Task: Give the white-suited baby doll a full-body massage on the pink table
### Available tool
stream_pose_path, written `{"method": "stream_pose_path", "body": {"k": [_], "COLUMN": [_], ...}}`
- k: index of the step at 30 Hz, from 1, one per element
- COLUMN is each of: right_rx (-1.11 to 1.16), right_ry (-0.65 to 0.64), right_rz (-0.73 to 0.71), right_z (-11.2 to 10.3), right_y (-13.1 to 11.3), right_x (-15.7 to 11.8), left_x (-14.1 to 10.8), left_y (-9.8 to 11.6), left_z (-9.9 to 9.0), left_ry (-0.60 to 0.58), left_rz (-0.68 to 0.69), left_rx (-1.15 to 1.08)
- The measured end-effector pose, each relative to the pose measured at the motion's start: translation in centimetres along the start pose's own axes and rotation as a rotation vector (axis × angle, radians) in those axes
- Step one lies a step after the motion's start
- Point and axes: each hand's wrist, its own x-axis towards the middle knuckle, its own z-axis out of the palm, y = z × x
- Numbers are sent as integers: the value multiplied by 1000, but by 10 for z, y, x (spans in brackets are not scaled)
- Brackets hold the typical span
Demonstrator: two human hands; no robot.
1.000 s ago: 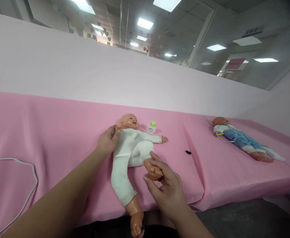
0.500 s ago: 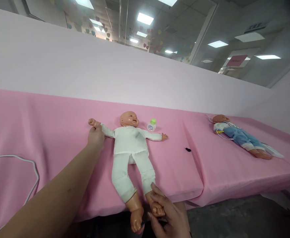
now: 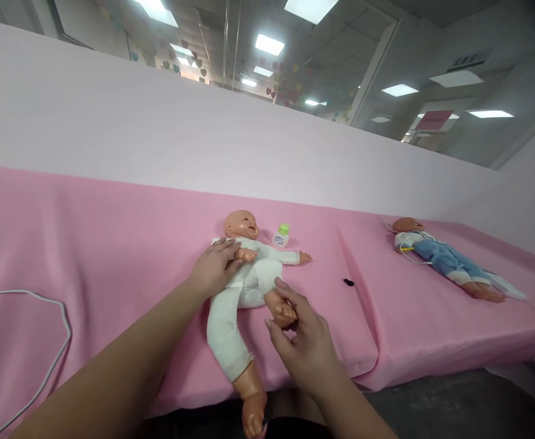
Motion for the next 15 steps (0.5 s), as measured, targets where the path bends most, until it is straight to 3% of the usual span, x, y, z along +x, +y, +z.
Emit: {"method": "stream_pose_path", "body": {"k": [3, 8, 15], "right_rx": [-30, -40, 57], "right_ry": [-29, -5, 8], "right_rz": [19, -47, -57], "right_z": [10, 22, 7], "right_y": [1, 13, 7], "right_x": [23, 39, 15], "left_x": [-1, -2, 0], "left_y": [-1, -4, -7], "left_z": [0, 2, -4], "left_ry": [-70, -96, 58], "left_rz": [71, 31, -217], "left_rx": [88, 75, -209]}}
